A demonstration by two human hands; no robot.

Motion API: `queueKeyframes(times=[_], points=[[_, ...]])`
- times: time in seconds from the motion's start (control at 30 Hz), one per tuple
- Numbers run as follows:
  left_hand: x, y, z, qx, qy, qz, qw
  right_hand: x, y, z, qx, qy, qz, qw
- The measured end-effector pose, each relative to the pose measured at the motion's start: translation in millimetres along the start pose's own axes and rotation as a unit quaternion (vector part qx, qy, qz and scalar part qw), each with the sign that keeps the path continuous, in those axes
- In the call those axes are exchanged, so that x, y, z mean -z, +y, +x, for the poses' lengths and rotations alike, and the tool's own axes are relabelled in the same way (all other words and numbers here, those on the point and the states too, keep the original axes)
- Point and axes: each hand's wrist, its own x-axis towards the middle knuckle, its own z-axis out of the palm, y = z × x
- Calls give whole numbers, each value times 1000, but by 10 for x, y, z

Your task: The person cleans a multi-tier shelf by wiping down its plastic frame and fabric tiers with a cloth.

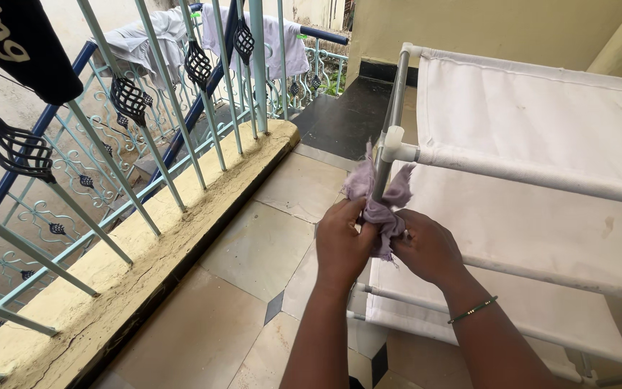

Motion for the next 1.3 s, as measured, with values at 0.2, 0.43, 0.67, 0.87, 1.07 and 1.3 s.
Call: queueKeyframes(times=[0.2,0.43,0.67,0.87,1.07,1.3], points=[[-82,18,10,-10,35,-13,999,-93,203,-19,1,8,-57,998],[249,-17,-30,151,-186,156,958,-125,167,-87,109,103,140,979],[441,-158,-2,101,-182,97,973,-172,-156,146,36,64,389,918],[422,-224,14,79,-111,-102,985,-158,-513,300,109,114,563,811],[383,-358,24,137,-203,141,959,-469,-389,92,-13,6,403,915],[437,-84,15,37,-73,22,996,-173,-530,299,137,177,499,837]])
